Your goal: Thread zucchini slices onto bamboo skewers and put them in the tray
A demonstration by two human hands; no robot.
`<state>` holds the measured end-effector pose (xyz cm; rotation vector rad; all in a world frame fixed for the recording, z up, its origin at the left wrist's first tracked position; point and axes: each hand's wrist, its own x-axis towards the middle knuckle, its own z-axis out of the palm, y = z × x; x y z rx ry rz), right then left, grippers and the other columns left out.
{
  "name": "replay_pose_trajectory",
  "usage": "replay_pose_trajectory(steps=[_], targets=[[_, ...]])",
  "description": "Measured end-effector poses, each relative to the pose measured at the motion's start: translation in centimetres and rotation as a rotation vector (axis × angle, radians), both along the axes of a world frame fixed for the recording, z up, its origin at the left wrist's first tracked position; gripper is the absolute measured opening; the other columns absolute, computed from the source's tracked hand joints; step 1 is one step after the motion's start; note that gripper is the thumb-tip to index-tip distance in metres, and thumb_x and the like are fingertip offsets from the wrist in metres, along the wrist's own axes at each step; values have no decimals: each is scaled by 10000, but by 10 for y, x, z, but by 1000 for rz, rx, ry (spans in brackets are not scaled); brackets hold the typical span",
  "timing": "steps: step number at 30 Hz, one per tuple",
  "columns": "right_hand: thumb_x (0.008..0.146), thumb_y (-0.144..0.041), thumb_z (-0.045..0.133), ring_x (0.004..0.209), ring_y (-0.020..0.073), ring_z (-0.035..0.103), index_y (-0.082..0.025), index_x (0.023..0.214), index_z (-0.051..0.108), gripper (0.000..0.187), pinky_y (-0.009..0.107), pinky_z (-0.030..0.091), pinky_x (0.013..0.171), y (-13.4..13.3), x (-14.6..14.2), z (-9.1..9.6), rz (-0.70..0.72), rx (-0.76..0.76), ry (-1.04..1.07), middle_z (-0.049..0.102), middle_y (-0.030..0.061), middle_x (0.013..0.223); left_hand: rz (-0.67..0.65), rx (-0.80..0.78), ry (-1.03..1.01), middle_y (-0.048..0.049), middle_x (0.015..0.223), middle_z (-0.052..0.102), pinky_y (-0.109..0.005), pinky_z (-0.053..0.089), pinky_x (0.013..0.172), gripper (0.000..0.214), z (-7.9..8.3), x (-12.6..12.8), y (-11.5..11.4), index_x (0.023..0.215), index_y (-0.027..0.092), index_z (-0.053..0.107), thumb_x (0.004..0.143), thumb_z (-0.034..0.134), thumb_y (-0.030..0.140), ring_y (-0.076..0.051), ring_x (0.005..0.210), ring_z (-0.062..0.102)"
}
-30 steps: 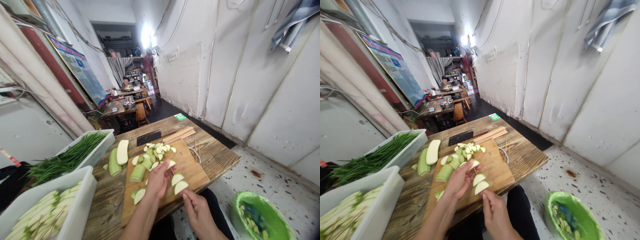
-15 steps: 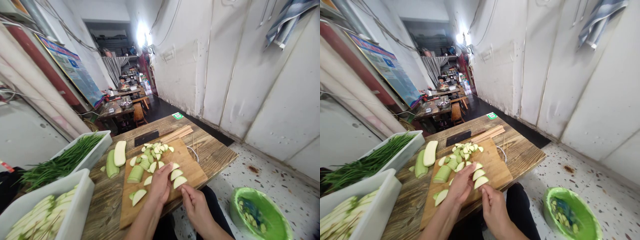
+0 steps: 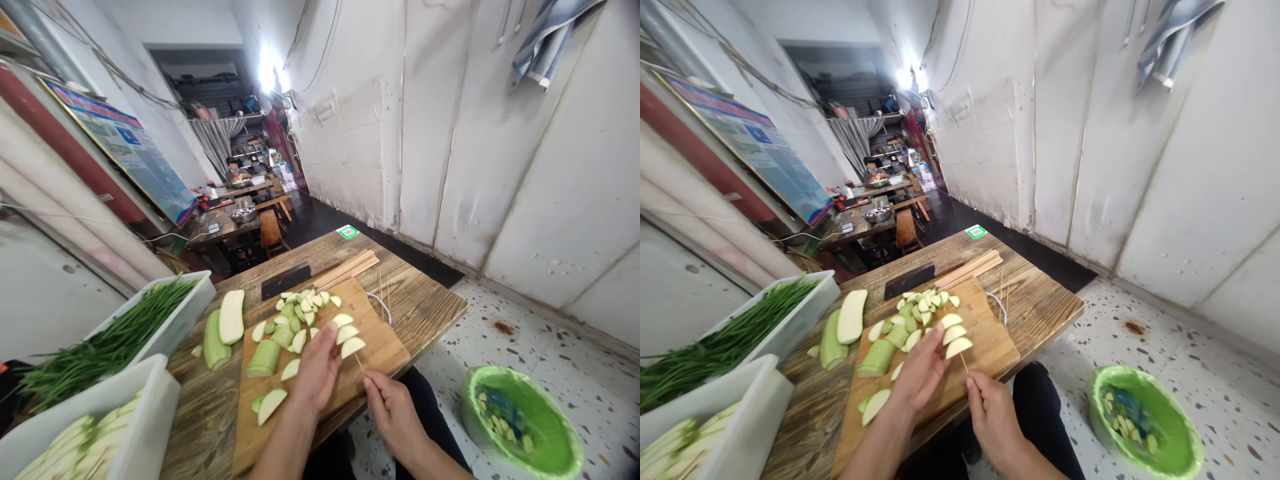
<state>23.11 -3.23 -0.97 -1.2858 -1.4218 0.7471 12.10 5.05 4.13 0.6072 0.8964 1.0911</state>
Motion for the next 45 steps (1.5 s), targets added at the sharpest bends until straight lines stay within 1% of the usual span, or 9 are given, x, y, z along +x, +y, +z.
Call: replay_pose_trajectory(steps=[4,9,17,24,28,32,36,40,45], targets=[[940,-290,371,476,106,396,-175,715,561,316,197,321,467,2,-5,0,-33,21,13,415,-48,551,-89,-134,61,-119,866,687,-251,545,599,222,-5,9,-15,820,113,614,727,707,293,-183,763,667],[939,-276,366,480,108,399,-161,733,581,319,204,326,469,1,-10,-3,-56,40,3,442,-39,555,20,-133,59,-118,818,694,-311,565,667,188,-4,19,-21,828,105,603,748,685,254,-203,749,682],[942,-262,349,491,115,457,-154,764,602,327,203,353,478,-5,-10,-3,-63,47,11,519,-10,582,21,-153,78,-118,805,701,-292,557,659,177,0,21,-26,816,108,630,712,717,222,-204,757,685],[930,-249,370,539,136,538,-162,743,577,292,209,395,538,4,-3,4,-112,52,-20,573,17,626,-133,-92,61,-109,767,699,-240,521,609,332,-6,26,-39,789,92,665,642,758,376,-188,730,666],[939,-260,360,503,118,456,-181,708,525,295,204,349,512,1,1,5,-90,68,-45,467,-26,584,-122,-53,48,-119,947,693,-263,538,643,408,1,20,-33,989,132,636,724,675,440,-182,793,662],[941,-253,358,477,100,357,-194,661,467,306,201,295,483,-6,-1,10,-35,61,-71,344,-58,562,20,-28,46,-127,906,695,-311,558,718,272,11,13,-17,913,120,619,753,677,332,-195,810,672],[932,-225,365,474,96,351,-194,642,462,307,201,289,479,-10,-5,14,4,74,-80,351,-59,556,17,-63,49,-139,894,703,-354,573,720,190,17,14,-11,847,111,609,758,676,265,-219,805,686],[934,-221,352,477,99,376,-191,669,483,297,206,303,485,-10,-7,13,3,95,-77,385,-52,565,15,-71,59,-134,839,710,-339,572,715,184,17,15,-12,830,98,615,764,671,261,-206,756,693],[936,-215,348,476,97,391,-181,709,514,283,199,309,481,-9,-8,11,-22,100,-65,420,-45,576,5,-50,80,-134,894,706,-312,562,714,179,12,20,-20,850,100,633,780,651,263,-203,803,685]])
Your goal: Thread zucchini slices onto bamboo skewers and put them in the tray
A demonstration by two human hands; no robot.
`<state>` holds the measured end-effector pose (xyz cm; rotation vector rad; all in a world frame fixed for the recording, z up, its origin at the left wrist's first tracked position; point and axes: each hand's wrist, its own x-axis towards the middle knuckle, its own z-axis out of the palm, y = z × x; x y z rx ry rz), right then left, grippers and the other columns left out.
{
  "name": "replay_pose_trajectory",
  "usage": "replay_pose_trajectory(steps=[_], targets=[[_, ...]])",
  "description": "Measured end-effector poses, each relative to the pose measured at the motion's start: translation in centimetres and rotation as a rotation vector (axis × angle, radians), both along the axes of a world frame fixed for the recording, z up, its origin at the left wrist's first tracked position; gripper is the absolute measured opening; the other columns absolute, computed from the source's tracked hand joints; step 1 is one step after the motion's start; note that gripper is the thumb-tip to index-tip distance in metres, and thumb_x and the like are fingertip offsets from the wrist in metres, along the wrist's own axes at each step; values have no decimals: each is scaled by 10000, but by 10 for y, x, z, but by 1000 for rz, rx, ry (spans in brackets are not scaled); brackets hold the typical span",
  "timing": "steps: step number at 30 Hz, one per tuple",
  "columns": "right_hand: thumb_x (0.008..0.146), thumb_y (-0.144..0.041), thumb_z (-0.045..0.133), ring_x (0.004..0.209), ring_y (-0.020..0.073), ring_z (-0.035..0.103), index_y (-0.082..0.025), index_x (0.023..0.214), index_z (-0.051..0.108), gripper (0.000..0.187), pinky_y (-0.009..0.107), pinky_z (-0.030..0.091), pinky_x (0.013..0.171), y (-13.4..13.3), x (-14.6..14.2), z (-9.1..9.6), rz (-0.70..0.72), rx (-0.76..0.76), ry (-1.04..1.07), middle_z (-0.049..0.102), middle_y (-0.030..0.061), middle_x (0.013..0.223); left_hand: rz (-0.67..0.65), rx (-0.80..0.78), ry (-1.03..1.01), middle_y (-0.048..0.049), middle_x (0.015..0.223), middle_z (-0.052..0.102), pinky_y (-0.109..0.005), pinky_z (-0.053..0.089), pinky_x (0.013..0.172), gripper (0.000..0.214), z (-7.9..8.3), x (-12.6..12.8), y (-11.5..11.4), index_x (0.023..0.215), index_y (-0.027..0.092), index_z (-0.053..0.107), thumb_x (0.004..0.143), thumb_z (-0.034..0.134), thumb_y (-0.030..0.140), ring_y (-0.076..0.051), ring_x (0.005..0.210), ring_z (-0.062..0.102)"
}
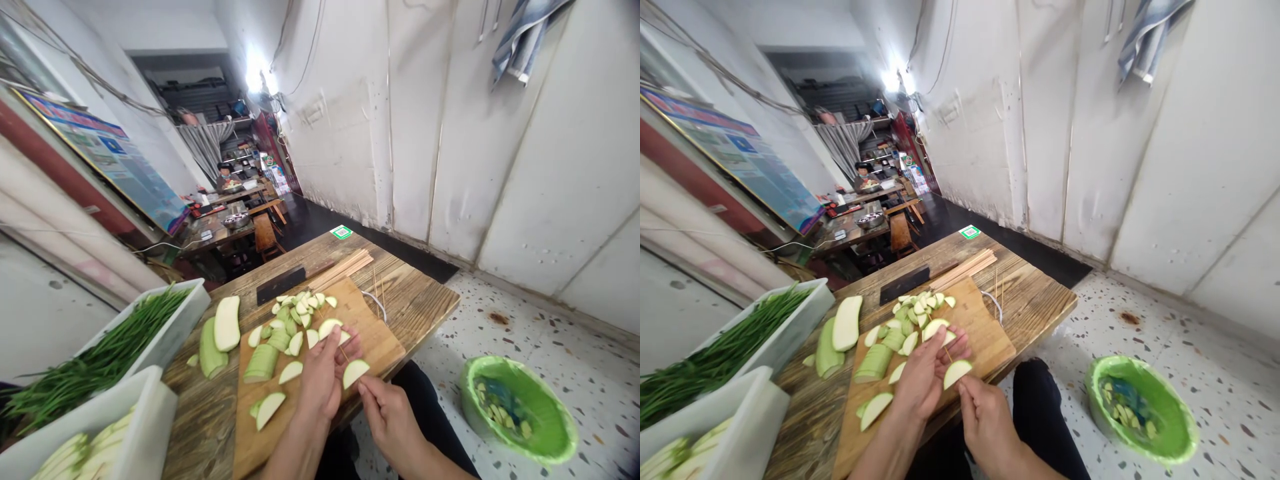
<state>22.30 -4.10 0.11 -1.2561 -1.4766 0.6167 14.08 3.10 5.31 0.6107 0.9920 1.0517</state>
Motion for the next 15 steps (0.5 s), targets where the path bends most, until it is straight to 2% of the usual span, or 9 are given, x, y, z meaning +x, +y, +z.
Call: replay_pose_trajectory(steps=[4,7,9,12,15], targets=[[933,-219,354,481,101,405,-184,695,499,281,198,317,494,4,4,2,-29,-10,-12,423,-41,576,-58,-15,3,-137,924,699,-256,542,731,246,-2,6,-10,878,90,654,764,666,307,-196,858,671],[939,-227,351,494,103,402,-192,683,469,283,199,319,511,4,10,4,-20,-16,-10,402,-44,586,-103,2,-5,-128,965,692,-283,544,744,384,1,2,-8,981,121,640,767,628,439,-201,880,661],[939,-228,354,500,103,386,-196,675,451,283,202,310,515,3,12,5,-4,-21,-13,376,-48,588,-66,27,-10,-127,987,687,-304,544,762,416,4,-3,-1,1015,135,620,786,584,480,-204,895,657],[936,-228,363,496,100,352,-202,658,422,285,206,284,501,0,13,7,44,-44,-22,336,-58,580,7,76,-11,-129,958,691,-341,544,781,342,9,-11,14,1035,134,596,821,574,400,-216,905,660],[938,-233,360,489,97,327,-203,648,410,296,207,266,488,-2,12,7,82,-58,-23,309,-65,572,-26,92,-2,-140,928,696,-374,552,759,285,12,-14,23,1026,124,590,833,574,333,-240,911,663]])
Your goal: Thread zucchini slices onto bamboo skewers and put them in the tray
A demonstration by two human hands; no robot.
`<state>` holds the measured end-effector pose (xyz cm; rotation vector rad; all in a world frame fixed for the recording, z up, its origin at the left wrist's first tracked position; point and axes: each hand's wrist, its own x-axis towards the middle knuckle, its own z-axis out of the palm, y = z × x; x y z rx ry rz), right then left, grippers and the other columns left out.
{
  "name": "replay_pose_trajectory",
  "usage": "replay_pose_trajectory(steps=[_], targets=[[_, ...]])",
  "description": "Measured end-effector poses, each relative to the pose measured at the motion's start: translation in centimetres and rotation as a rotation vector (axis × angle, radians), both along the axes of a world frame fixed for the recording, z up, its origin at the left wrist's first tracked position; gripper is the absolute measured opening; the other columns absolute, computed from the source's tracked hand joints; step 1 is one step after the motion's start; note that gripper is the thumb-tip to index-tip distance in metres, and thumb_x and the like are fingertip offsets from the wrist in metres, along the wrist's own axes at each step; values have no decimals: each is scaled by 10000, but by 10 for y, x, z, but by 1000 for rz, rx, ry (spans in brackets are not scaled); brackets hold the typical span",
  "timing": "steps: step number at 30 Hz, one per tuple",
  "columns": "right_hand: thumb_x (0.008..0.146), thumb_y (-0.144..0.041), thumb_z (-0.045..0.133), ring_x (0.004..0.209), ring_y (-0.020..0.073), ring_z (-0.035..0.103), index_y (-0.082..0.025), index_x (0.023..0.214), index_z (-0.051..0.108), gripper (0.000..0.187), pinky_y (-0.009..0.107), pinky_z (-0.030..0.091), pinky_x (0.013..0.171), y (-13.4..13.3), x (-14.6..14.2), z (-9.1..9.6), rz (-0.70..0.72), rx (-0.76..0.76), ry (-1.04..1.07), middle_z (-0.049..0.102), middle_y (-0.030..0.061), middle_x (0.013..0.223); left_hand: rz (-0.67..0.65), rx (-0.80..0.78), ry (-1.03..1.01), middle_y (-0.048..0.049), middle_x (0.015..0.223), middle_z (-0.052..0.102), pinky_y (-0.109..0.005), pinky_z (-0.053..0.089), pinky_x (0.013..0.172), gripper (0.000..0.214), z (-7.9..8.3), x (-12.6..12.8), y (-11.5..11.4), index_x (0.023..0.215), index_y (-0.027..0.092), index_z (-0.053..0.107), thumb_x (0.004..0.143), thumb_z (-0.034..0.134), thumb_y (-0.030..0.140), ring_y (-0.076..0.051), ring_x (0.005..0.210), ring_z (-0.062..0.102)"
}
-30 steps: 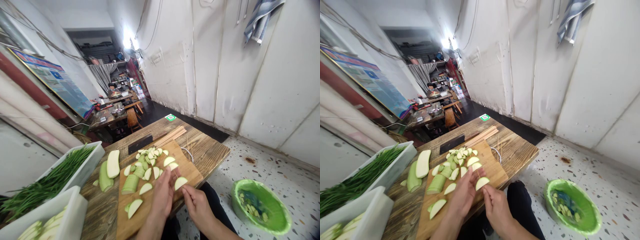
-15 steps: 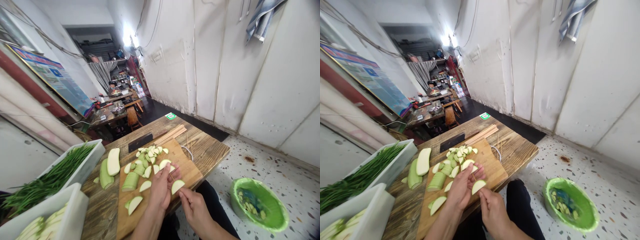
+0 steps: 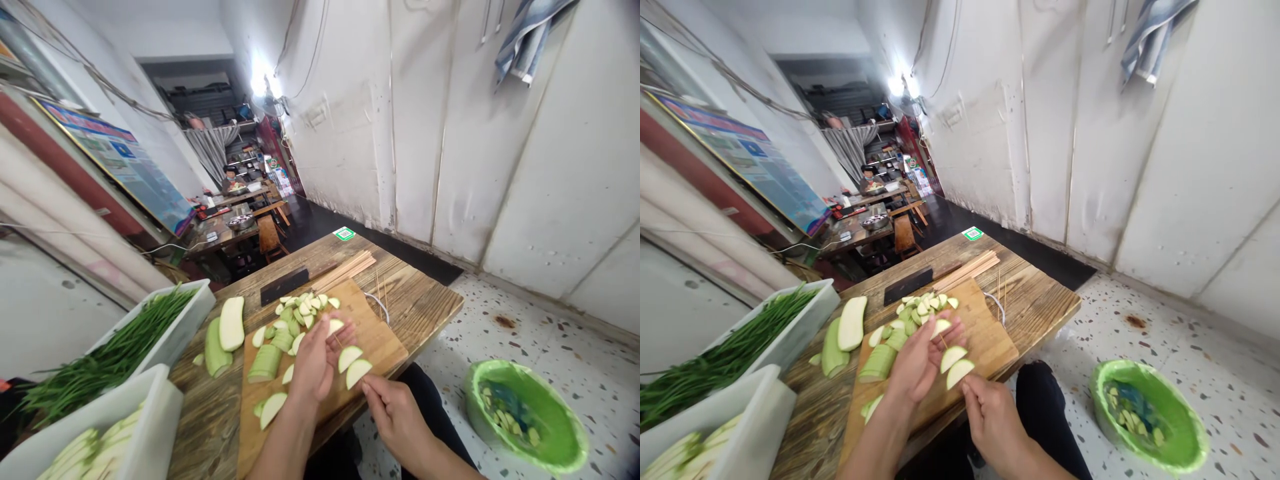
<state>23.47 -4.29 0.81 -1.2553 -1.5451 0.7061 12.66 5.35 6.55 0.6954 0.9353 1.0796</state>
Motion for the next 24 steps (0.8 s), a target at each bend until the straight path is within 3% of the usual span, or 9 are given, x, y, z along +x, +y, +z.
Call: replay_pose_trajectory(steps=[9,14,16,19,21,24], targets=[[938,-226,363,483,93,322,-202,633,397,308,205,263,484,4,-3,-2,-52,11,-5,308,-67,564,-22,-13,-9,-131,917,699,-353,553,758,264,-10,12,-15,874,106,634,754,663,339,-236,886,668],[940,-230,359,488,104,395,-198,659,452,297,204,301,504,9,7,-3,-96,28,-36,385,-52,565,-59,34,64,-151,1037,680,-364,517,836,406,-15,13,-11,1002,119,642,807,556,465,-236,961,641],[941,-238,352,503,117,445,-193,697,498,288,206,327,521,12,15,-7,-130,22,-45,441,-38,575,-18,171,250,-137,1124,656,-363,476,904,431,-16,4,6,1110,154,615,835,504,466,-228,1022,617],[942,-264,348,527,139,499,-190,725,533,295,217,347,536,15,29,-16,-185,-23,-67,504,-18,587,25,563,744,-106,1189,633,-375,373,1012,365,-14,-15,43,1158,192,608,825,541,326,-236,1116,559],[941,-283,351,531,148,514,-191,723,535,299,223,349,539,16,36,-21,-214,-57,-79,521,-13,586,-88,783,1125,-96,1234,607,-412,284,1066,355,-12,-22,68,1151,202,618,813,510,199,-253,1203,484],[943,-295,344,539,151,522,-194,718,520,303,224,350,542,17,39,-26,-218,-79,-66,526,-12,594,-334,923,1506,-87,1341,522,-505,169,1083,503,-16,-24,98,1235,225,553,776,429,58,-275,1293,377]])
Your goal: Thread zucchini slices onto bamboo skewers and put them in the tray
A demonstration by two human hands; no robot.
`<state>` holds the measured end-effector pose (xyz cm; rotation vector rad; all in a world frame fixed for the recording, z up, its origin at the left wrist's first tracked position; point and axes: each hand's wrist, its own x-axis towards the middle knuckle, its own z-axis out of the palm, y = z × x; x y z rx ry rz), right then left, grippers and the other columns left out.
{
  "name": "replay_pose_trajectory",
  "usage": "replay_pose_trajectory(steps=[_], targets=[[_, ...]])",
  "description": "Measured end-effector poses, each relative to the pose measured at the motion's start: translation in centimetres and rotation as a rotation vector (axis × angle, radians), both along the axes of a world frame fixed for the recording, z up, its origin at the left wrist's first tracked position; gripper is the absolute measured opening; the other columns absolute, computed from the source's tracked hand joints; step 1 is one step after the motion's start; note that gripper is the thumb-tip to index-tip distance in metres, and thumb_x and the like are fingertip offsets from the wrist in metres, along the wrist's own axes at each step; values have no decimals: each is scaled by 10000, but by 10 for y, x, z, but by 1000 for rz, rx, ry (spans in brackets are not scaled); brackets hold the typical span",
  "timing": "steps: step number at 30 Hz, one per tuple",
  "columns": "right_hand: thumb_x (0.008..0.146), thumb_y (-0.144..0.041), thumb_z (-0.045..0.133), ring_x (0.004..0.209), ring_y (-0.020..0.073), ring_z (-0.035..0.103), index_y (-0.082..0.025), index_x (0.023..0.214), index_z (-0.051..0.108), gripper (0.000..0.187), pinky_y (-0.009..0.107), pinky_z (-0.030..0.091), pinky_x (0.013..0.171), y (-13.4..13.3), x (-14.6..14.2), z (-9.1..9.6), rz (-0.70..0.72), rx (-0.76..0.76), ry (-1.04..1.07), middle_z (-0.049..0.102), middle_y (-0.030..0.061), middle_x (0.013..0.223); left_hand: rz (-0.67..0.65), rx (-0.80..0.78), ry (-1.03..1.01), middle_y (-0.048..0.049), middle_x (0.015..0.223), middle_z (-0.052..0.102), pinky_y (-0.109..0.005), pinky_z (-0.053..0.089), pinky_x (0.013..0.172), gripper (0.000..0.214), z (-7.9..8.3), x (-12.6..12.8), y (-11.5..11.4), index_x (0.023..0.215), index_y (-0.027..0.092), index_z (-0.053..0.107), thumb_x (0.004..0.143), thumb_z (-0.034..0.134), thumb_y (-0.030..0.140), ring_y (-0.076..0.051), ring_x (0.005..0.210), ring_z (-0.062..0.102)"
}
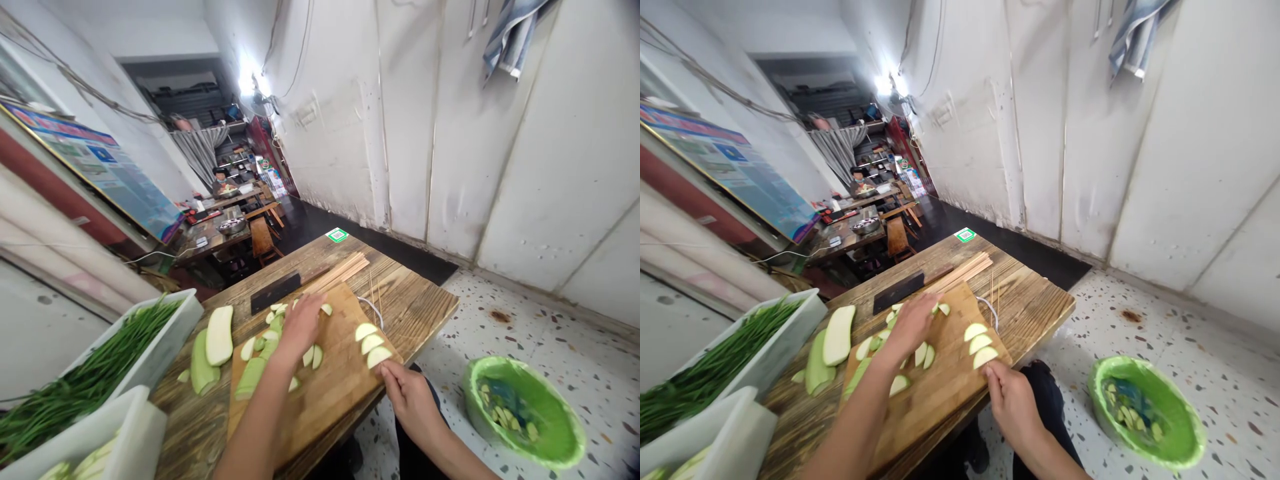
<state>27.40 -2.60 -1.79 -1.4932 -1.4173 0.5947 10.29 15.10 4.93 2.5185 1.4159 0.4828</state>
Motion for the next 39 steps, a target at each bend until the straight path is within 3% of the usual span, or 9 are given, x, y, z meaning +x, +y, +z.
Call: replay_pose_trajectory(steps=[4,9,12,15,19,23,26,30,39], targets=[[948,-295,339,519,143,496,-205,682,469,309,222,326,515,0,-1,-3,21,-5,27,485,-27,577,-108,1,221,-90,1333,528,-583,61,1059,527,-14,8,22,1193,248,570,747,405,19,-290,1307,353],[951,-301,331,518,140,482,-209,684,463,311,224,320,518,-1,-3,-2,43,2,40,477,-29,578,-149,10,163,-62,993,695,-566,68,1058,315,-20,15,32,845,232,675,720,447,54,-265,1094,541],[950,-313,335,520,141,477,-205,692,479,315,225,323,520,-3,-3,-1,35,6,50,486,-24,583,-133,-47,10,-52,904,695,-502,228,1033,208,-16,19,30,816,217,661,707,518,112,-238,962,589],[951,-328,333,518,139,468,-196,711,500,321,222,325,514,-6,-3,0,24,9,68,479,-24,586,-118,-118,-142,-61,922,688,-371,427,872,192,-14,22,19,910,203,639,745,542,207,-200,865,612],[953,-325,342,520,130,460,-189,724,510,315,217,329,517,-9,-6,4,50,30,70,463,-29,592,20,-271,-535,-35,828,657,-289,480,723,216,-13,21,-5,899,171,605,715,629,282,-158,757,606],[960,-304,326,545,128,475,-186,733,512,316,214,350,544,-15,-16,7,125,54,49,472,-23,614,209,-661,-1128,5,714,595,-221,481,592,256,-10,10,-30,904,144,615,708,678,297,-108,651,575],[964,-282,308,540,124,473,-182,771,533,312,214,356,547,-20,-25,8,218,58,11,480,-20,624,295,-948,-1362,-42,769,644,-204,502,599,166,-5,-1,-44,877,112,635,758,649,227,-112,694,622],[962,-264,297,541,124,472,-181,790,535,305,214,358,544,-22,-36,10,314,70,-53,483,-17,631,375,-1143,-1452,-147,900,695,-293,551,739,172,0,-12,-55,947,75,622,841,543,185,-187,826,680],[963,-278,296,546,131,485,-177,784,543,322,214,374,555,-26,-37,12,292,36,-79,504,-3,632,475,-1117,-1512,-169,887,709,-303,563,769,100,2,-19,-59,900,78,581,853,525,146,-196,798,698]])
